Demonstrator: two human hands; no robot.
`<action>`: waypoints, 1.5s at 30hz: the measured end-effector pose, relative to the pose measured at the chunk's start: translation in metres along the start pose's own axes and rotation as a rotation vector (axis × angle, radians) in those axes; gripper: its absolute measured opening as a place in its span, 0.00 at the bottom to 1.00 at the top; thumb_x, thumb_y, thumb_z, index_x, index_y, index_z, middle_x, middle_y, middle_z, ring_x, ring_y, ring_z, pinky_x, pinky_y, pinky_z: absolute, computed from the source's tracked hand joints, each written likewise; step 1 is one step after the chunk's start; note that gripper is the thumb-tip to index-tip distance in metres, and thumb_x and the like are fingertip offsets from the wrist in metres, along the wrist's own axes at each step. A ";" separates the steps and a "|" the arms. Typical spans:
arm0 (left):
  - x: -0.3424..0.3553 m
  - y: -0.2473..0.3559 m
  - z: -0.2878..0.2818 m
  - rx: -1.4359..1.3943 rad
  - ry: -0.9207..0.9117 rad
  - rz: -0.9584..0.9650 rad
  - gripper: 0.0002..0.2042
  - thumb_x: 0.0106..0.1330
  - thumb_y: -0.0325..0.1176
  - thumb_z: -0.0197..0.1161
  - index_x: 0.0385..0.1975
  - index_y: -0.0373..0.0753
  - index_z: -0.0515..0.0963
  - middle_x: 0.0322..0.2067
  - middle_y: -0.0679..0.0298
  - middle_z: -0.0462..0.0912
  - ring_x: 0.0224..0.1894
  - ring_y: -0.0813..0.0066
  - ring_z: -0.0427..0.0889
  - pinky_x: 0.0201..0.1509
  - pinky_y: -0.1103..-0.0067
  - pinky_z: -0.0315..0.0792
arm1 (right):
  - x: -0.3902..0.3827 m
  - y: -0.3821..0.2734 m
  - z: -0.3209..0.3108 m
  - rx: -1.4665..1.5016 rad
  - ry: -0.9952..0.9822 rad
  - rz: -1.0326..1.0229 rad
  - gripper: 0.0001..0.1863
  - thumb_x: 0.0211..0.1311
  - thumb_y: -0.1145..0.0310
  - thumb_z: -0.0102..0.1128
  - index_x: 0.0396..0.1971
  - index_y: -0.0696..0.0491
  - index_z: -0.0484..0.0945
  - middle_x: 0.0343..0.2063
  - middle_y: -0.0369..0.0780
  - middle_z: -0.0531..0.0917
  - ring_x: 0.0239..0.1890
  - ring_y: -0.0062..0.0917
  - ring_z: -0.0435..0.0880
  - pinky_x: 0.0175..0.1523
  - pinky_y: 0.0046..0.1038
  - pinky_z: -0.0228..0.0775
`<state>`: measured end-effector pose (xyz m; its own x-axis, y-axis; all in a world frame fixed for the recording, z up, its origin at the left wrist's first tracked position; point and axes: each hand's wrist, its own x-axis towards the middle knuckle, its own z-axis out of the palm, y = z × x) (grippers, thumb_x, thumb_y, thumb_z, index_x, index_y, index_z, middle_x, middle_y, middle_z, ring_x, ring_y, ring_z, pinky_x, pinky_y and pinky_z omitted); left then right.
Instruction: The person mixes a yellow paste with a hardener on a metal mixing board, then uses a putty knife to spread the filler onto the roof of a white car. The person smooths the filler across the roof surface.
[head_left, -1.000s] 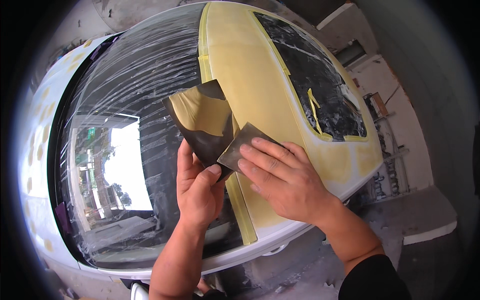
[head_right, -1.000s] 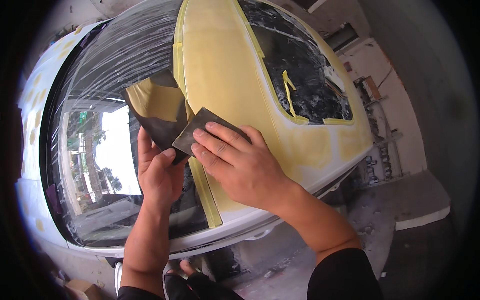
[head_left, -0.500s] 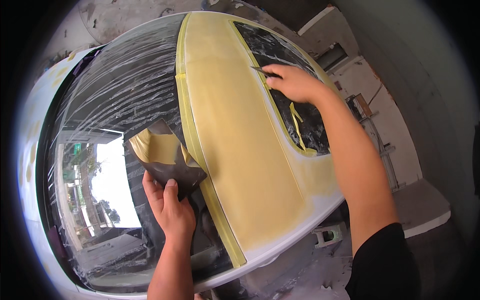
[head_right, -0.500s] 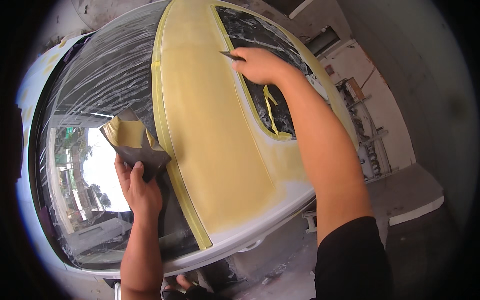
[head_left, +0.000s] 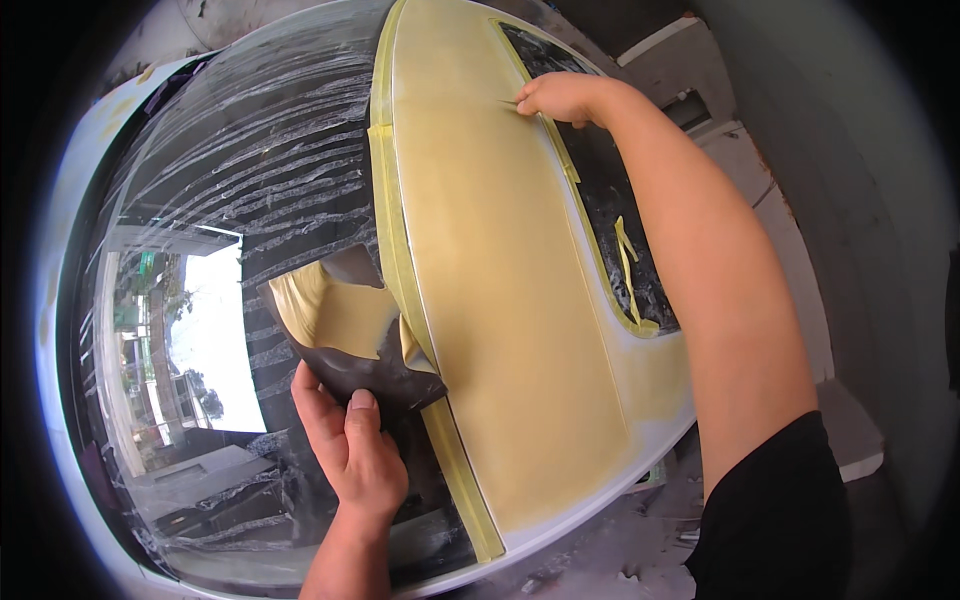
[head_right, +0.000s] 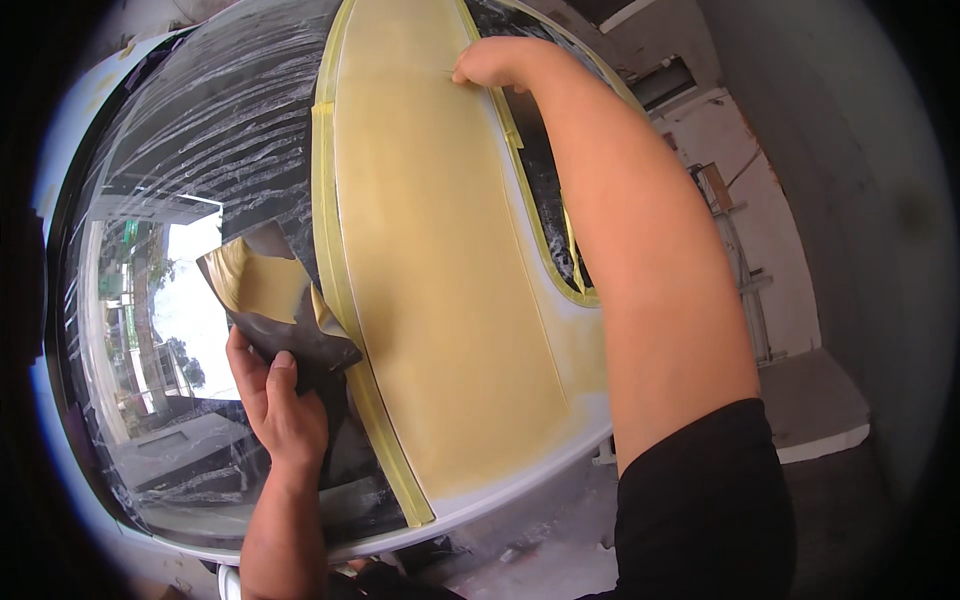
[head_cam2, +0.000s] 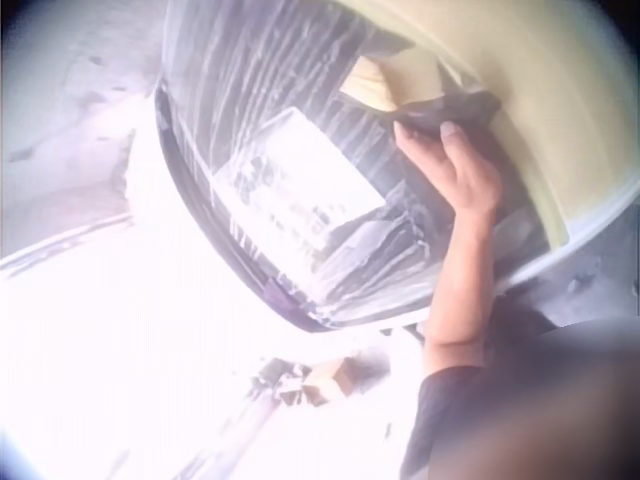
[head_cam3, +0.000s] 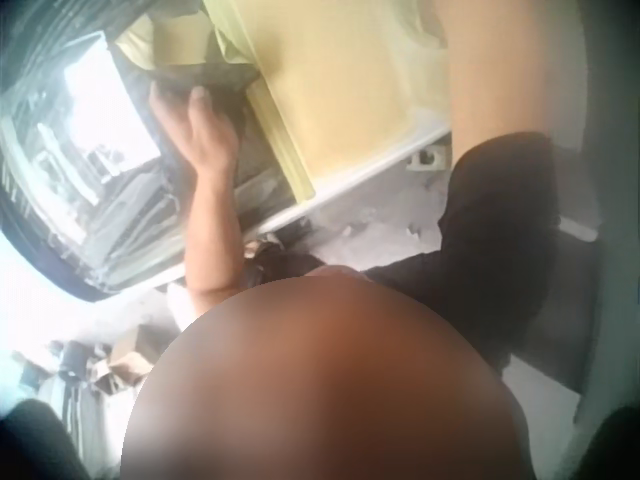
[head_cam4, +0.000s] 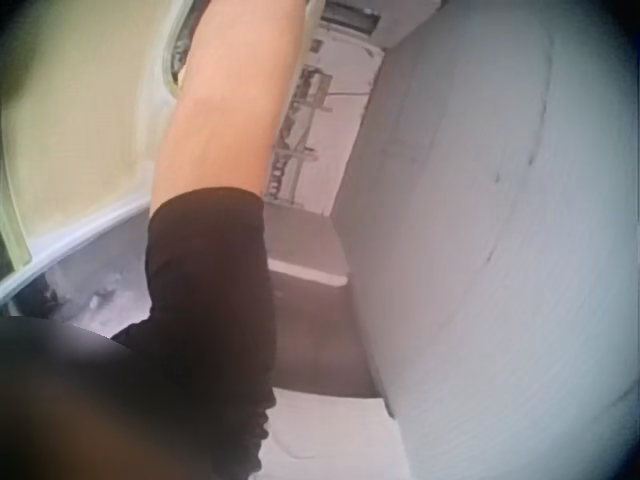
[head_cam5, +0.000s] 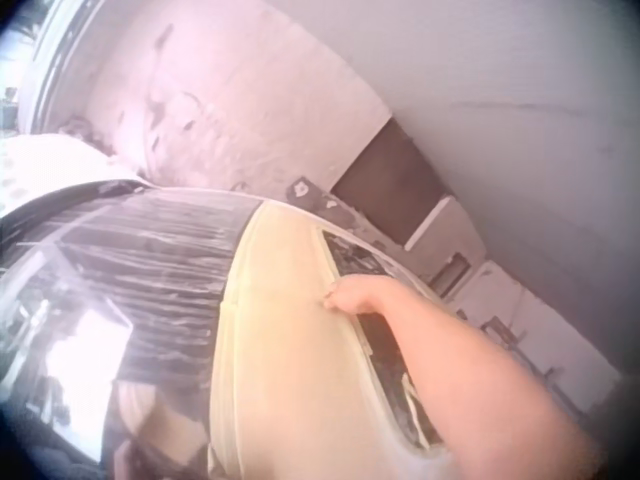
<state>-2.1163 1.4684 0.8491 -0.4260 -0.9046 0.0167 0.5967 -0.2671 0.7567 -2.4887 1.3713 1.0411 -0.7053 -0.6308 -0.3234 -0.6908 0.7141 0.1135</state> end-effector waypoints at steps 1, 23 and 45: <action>0.000 0.000 0.001 0.000 -0.001 -0.002 0.25 0.68 0.21 0.44 0.67 0.28 0.53 0.60 0.56 0.65 0.62 0.71 0.65 0.68 0.76 0.55 | 0.002 -0.002 0.000 -0.030 0.015 0.003 0.24 0.65 0.57 0.53 0.60 0.45 0.76 0.62 0.40 0.74 0.65 0.36 0.68 0.60 0.48 0.64; 0.002 0.001 -0.001 0.017 -0.030 0.013 0.24 0.69 0.22 0.44 0.66 0.29 0.56 0.58 0.57 0.67 0.57 0.74 0.68 0.62 0.79 0.62 | -0.073 -0.001 0.012 0.080 -0.156 0.114 0.22 0.62 0.60 0.56 0.57 0.44 0.78 0.61 0.38 0.75 0.61 0.32 0.70 0.51 0.44 0.68; 0.004 -0.002 -0.003 0.140 0.006 0.029 0.22 0.68 0.23 0.45 0.63 0.29 0.61 0.54 0.59 0.71 0.52 0.77 0.69 0.58 0.82 0.62 | -0.200 0.010 0.053 0.082 -0.244 -0.004 0.21 0.64 0.68 0.54 0.56 0.56 0.78 0.54 0.45 0.81 0.56 0.32 0.77 0.61 0.33 0.65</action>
<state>-2.1168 1.4644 0.8454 -0.4057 -0.9133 0.0368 0.5081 -0.1919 0.8396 -2.3463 1.5204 1.0566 -0.6364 -0.5486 -0.5422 -0.6712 0.7402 0.0389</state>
